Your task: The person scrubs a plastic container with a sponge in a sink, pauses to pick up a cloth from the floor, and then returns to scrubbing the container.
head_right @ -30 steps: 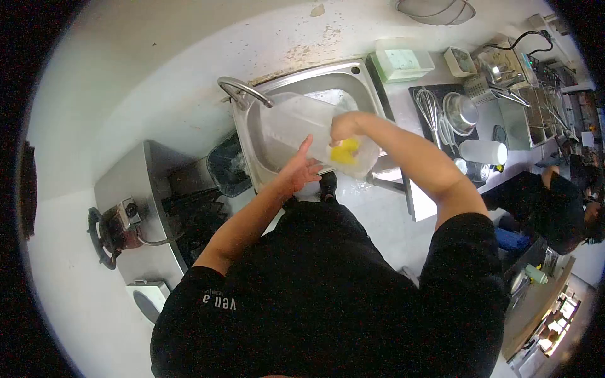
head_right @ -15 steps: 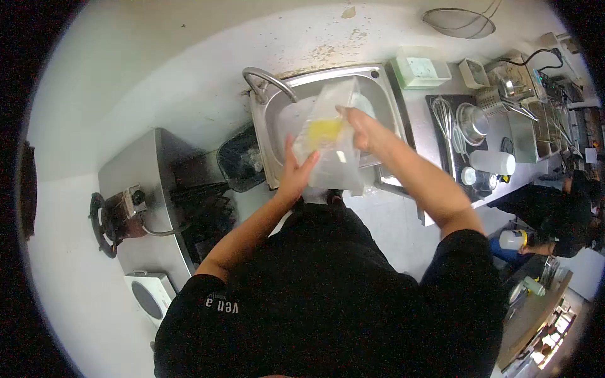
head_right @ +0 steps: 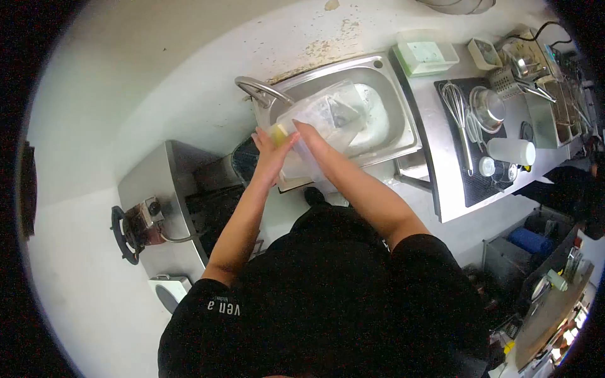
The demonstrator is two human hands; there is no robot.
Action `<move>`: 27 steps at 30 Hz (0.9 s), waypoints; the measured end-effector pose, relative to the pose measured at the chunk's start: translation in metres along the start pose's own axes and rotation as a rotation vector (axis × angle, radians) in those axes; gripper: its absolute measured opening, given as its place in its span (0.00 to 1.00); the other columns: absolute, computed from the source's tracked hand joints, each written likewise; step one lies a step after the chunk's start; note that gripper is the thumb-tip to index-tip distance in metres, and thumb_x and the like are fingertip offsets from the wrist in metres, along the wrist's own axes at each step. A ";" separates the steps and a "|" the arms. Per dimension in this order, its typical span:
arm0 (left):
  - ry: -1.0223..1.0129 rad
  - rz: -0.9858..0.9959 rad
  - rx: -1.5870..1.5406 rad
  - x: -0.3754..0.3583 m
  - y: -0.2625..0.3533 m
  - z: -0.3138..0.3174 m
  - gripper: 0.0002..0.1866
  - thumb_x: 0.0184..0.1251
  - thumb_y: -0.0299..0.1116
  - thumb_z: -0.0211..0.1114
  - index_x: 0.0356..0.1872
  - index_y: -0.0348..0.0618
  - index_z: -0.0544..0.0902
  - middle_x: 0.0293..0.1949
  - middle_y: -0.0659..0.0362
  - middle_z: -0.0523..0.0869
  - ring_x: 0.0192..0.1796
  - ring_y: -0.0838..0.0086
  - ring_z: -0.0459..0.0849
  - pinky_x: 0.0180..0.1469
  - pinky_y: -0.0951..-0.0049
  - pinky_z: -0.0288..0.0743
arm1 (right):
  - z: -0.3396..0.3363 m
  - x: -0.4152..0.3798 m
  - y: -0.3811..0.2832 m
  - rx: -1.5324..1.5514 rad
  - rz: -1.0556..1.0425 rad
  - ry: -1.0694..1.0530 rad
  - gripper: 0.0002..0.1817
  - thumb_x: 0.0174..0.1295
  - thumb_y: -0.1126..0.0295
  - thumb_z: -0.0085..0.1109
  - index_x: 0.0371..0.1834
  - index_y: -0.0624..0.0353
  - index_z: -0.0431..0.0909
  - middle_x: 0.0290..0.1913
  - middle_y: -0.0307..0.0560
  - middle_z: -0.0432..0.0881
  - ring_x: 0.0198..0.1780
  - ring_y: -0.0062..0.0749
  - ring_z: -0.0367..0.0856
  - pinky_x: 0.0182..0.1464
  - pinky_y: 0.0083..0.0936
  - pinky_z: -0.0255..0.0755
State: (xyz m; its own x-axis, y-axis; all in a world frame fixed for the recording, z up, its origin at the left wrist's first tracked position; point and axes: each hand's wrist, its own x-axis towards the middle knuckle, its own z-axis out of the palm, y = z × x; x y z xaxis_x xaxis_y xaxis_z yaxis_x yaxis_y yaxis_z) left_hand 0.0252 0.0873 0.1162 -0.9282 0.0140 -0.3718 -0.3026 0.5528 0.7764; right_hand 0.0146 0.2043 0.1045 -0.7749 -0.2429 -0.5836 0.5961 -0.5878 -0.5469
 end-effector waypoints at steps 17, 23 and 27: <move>0.068 -0.058 -0.514 0.035 -0.031 -0.014 0.35 0.49 0.42 0.62 0.56 0.36 0.59 0.52 0.51 0.63 0.56 0.63 0.64 0.58 0.64 0.60 | 0.021 0.062 0.072 0.116 -0.121 -0.200 0.17 0.61 0.64 0.47 0.46 0.67 0.71 0.40 0.47 0.75 0.41 0.29 0.72 0.42 0.26 0.68; -0.133 -0.200 -0.838 0.046 -0.049 0.007 0.35 0.49 0.42 0.61 0.58 0.38 0.59 0.51 0.51 0.68 0.57 0.63 0.65 0.58 0.60 0.59 | 0.000 0.033 0.050 -0.201 -0.064 -0.022 0.19 0.63 0.63 0.43 0.48 0.71 0.68 0.42 0.48 0.75 0.42 0.28 0.73 0.45 0.23 0.66; -0.025 -0.148 -0.685 0.063 -0.056 0.041 0.23 0.55 0.46 0.59 0.48 0.43 0.70 0.41 0.57 0.76 0.45 0.69 0.74 0.50 0.67 0.66 | -0.025 0.078 0.066 -0.073 -0.015 0.060 0.21 0.60 0.63 0.47 0.48 0.72 0.70 0.43 0.52 0.75 0.45 0.32 0.71 0.44 0.28 0.66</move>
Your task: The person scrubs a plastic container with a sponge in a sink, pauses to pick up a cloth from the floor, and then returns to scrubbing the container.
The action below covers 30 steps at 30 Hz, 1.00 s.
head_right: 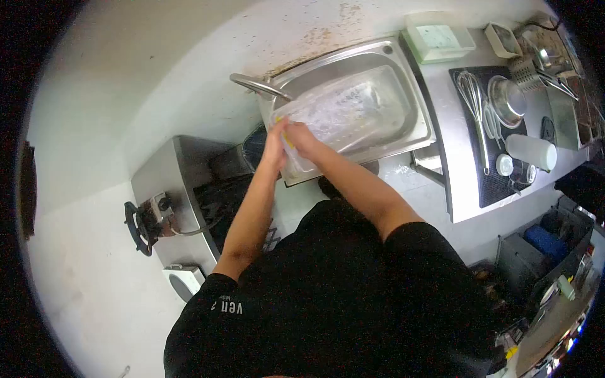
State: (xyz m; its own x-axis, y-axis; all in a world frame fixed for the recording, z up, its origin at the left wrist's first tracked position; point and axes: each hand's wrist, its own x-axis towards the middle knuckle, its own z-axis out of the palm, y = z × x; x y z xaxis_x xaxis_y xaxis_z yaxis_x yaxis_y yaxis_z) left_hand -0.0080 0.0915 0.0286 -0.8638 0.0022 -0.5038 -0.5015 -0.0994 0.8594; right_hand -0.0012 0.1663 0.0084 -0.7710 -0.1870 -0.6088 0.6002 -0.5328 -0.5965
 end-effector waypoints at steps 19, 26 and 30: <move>-0.095 -0.050 -0.055 0.021 0.033 0.012 0.39 0.60 0.63 0.44 0.62 0.41 0.59 0.59 0.54 0.64 0.62 0.70 0.59 0.64 0.67 0.47 | 0.008 0.009 -0.044 0.337 -0.085 -0.047 0.19 0.62 0.67 0.43 0.50 0.72 0.66 0.45 0.54 0.74 0.45 0.36 0.72 0.48 0.30 0.65; -0.013 -0.012 0.017 0.018 0.033 0.007 0.16 0.60 0.37 0.57 0.46 0.42 0.71 0.39 0.58 0.76 0.45 0.70 0.75 0.47 0.69 0.69 | 0.005 0.022 -0.019 0.084 -0.065 -0.036 0.18 0.61 0.66 0.43 0.49 0.66 0.70 0.40 0.48 0.77 0.41 0.32 0.74 0.41 0.27 0.68; -0.033 0.057 0.001 0.007 0.025 0.006 0.18 0.55 0.28 0.57 0.49 0.41 0.71 0.41 0.58 0.76 0.46 0.70 0.74 0.45 0.69 0.71 | -0.004 0.027 -0.011 -0.111 -0.105 -0.129 0.17 0.60 0.65 0.43 0.48 0.63 0.73 0.43 0.47 0.77 0.42 0.33 0.75 0.42 0.29 0.68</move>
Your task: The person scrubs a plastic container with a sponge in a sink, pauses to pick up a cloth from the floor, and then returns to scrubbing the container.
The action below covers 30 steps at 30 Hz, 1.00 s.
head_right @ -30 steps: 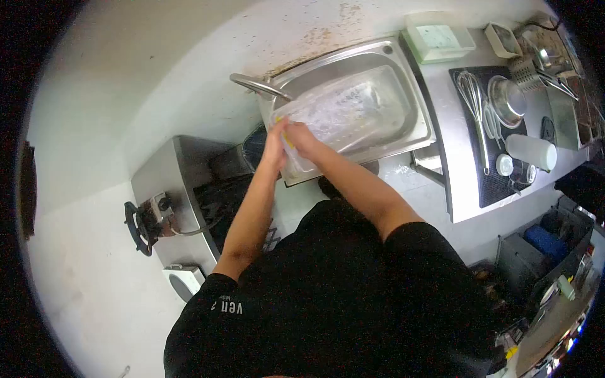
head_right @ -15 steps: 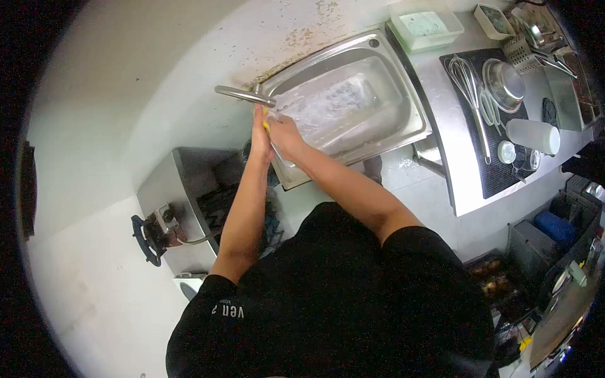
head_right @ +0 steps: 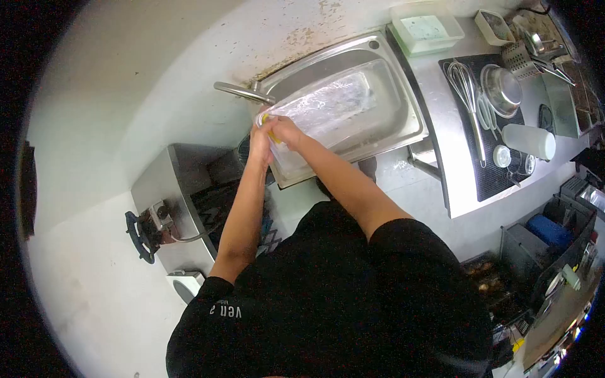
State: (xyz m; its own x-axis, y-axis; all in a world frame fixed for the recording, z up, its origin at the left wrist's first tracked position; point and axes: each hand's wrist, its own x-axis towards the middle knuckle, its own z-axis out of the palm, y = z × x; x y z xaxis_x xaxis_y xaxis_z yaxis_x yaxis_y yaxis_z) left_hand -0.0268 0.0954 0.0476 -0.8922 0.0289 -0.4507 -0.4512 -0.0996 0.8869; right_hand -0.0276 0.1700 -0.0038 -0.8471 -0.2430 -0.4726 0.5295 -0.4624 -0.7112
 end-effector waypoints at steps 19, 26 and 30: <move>0.028 0.047 -0.133 0.011 -0.002 0.001 0.23 0.49 0.23 0.55 0.52 0.40 0.71 0.47 0.55 0.75 0.51 0.67 0.72 0.55 0.70 0.63 | -0.015 -0.043 0.018 -1.003 -0.148 0.010 0.17 0.43 0.62 0.50 0.23 0.68 0.79 0.28 0.66 0.78 0.35 0.54 0.78 0.40 0.43 0.70; 0.084 0.097 0.012 0.021 -0.001 -0.001 0.21 0.50 0.22 0.52 0.50 0.40 0.70 0.47 0.53 0.74 0.46 0.65 0.75 0.49 0.70 0.69 | -0.009 -0.082 -0.004 -1.166 -0.182 -0.057 0.16 0.46 0.65 0.47 0.26 0.68 0.78 0.32 0.62 0.79 0.38 0.54 0.77 0.42 0.42 0.70; 0.057 0.026 -0.043 0.020 -0.006 -0.003 0.22 0.50 0.22 0.52 0.50 0.39 0.70 0.47 0.53 0.74 0.47 0.66 0.74 0.50 0.71 0.68 | -0.037 -0.083 0.016 -1.257 -0.459 -0.105 0.14 0.48 0.65 0.47 0.21 0.65 0.77 0.28 0.58 0.78 0.36 0.52 0.76 0.42 0.41 0.69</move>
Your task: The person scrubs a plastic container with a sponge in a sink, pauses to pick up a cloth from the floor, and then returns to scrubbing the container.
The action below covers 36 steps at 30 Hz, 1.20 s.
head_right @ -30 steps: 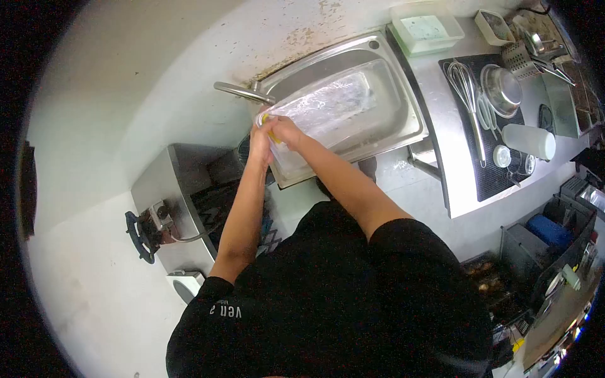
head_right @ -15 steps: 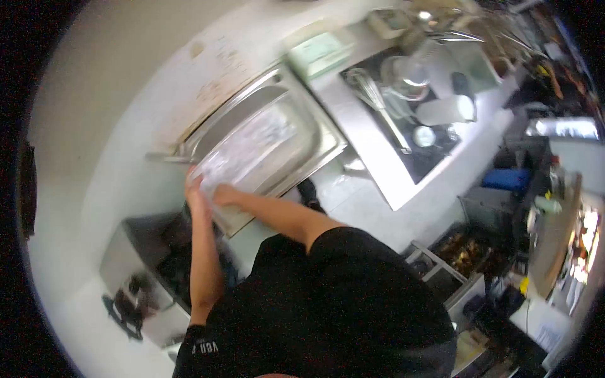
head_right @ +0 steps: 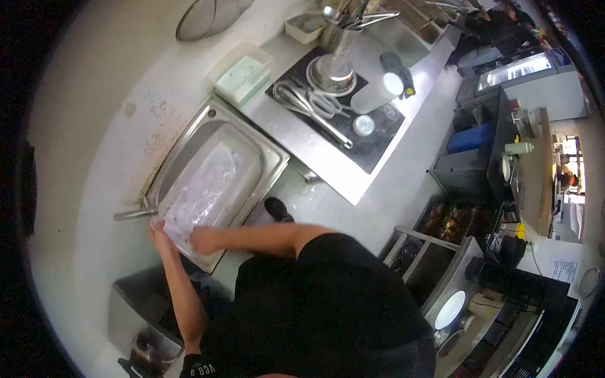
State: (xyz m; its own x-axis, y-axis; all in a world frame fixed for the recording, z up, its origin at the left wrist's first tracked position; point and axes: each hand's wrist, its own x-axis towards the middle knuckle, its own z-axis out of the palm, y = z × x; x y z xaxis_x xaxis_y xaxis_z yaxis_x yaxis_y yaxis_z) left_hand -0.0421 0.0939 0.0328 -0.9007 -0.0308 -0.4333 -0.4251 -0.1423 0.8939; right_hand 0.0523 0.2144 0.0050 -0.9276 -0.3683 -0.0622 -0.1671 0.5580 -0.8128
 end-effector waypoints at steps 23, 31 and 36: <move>0.154 0.378 0.443 -0.013 0.010 0.008 0.13 0.49 0.19 0.54 0.39 0.38 0.74 0.42 0.55 0.76 0.49 0.69 0.72 0.55 0.74 0.59 | -0.072 -0.006 0.205 -0.417 0.449 -0.123 0.15 0.54 0.60 0.50 0.30 0.62 0.79 0.30 0.55 0.80 0.34 0.44 0.80 0.38 0.39 0.72; 0.131 0.347 0.281 -0.016 0.001 0.007 0.13 0.49 0.17 0.53 0.38 0.38 0.73 0.45 0.50 0.76 0.50 0.68 0.73 0.56 0.73 0.61 | 0.006 0.029 0.063 -0.209 0.093 -0.271 0.14 0.51 0.67 0.49 0.35 0.65 0.78 0.36 0.58 0.79 0.40 0.49 0.78 0.45 0.39 0.69; 0.139 0.480 0.480 -0.027 0.015 0.015 0.12 0.50 0.17 0.53 0.38 0.37 0.73 0.46 0.50 0.77 0.52 0.65 0.72 0.58 0.73 0.59 | -0.072 0.000 0.186 -0.398 0.477 -0.119 0.15 0.58 0.61 0.45 0.33 0.61 0.79 0.32 0.53 0.80 0.36 0.45 0.78 0.42 0.38 0.70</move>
State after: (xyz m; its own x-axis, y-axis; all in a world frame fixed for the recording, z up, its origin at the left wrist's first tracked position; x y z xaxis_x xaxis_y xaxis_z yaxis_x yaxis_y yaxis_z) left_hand -0.0251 0.1077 0.0594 -0.9929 -0.1119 0.0408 -0.0037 0.3717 0.9284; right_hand -0.0031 0.3716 -0.1039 -0.8909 -0.0780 -0.4474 0.1230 0.9069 -0.4030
